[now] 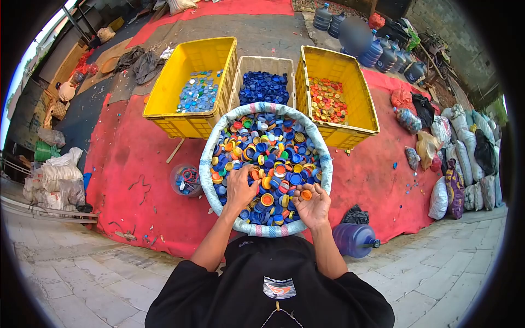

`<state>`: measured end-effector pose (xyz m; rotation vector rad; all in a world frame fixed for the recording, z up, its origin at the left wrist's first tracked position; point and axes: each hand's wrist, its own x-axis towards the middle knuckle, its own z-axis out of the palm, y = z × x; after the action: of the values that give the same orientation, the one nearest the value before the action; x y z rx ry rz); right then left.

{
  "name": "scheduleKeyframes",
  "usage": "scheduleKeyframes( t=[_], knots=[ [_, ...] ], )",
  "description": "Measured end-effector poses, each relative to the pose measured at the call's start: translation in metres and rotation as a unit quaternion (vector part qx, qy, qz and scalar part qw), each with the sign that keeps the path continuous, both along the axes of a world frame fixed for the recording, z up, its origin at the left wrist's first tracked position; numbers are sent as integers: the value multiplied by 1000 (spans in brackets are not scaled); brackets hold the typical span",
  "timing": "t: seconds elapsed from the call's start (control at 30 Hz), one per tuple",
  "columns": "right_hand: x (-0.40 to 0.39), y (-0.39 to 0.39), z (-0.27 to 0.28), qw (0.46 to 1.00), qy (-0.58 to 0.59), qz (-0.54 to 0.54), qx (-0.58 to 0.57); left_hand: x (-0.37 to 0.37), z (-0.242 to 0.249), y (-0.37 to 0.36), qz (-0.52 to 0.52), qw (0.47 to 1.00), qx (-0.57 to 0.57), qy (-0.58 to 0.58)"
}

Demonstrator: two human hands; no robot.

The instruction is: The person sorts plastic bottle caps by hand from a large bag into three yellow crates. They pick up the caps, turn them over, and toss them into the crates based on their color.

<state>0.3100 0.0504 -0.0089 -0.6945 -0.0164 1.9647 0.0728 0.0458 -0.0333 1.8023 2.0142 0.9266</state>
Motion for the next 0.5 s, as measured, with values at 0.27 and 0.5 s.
scheduleKeyframes(
  t=[0.27,0.5],
  knots=[
    [-4,-17,4,999,-2,32,16,0,-3,3,-16,999,23,31],
    [-13,-16,5,998,-14,61,32,-3,2,4,-43,997,59,19]
  ],
)
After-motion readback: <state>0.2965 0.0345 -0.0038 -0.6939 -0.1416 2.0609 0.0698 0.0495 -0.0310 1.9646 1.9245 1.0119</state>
